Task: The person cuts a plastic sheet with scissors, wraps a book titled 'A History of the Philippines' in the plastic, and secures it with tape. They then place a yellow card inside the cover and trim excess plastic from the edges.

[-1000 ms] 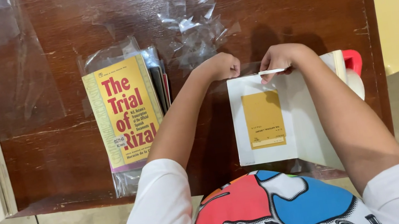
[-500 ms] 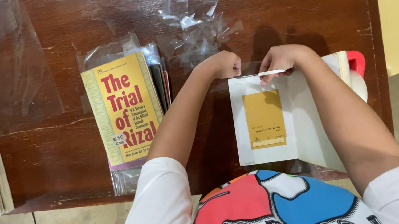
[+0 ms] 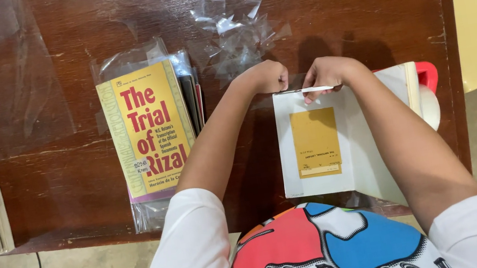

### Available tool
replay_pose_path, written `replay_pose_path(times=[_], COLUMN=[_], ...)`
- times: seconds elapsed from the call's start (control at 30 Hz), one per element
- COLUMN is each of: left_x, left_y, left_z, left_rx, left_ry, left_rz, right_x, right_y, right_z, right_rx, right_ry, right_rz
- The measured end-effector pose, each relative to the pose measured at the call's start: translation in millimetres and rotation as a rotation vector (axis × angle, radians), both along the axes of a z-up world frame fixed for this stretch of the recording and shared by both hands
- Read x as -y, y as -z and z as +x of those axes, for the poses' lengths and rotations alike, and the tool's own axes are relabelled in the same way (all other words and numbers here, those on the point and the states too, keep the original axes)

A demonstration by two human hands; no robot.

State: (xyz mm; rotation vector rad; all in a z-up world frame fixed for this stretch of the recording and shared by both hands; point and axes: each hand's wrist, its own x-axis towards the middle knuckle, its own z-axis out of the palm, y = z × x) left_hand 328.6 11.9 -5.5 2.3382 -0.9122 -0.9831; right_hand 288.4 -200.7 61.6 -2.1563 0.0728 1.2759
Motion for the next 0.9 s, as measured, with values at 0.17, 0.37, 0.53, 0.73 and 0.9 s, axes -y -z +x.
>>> replay_pose_path(times=[0.17,0.37,0.53,0.73,0.9], left_x=[-4,-9,-19,-22,-21], left_y=[-2,-11,-21,-5,1], left_z=[2,1,2,8,6], left_rx=[-0.016,-0.059,-0.095,-0.167,-0.14], left_ry=[-0.012,-0.018,-0.023,-0.041,-0.111], left_rz=[-0.022,-0.054,-0.104,-0.205,-0.26], right_x=[-6,-22,-28,-47,-48], right_y=[11,11,34,32,34], right_z=[2,-30,-87,-118,-119], right_rx=[0.04,0.326,0.625,1.219,1.335], right_ry=[-0.052,-0.232,-0.291,-0.296,-0.361], right_rz=[-0.013,-0.323,-0.529,-0.635,-0.65])
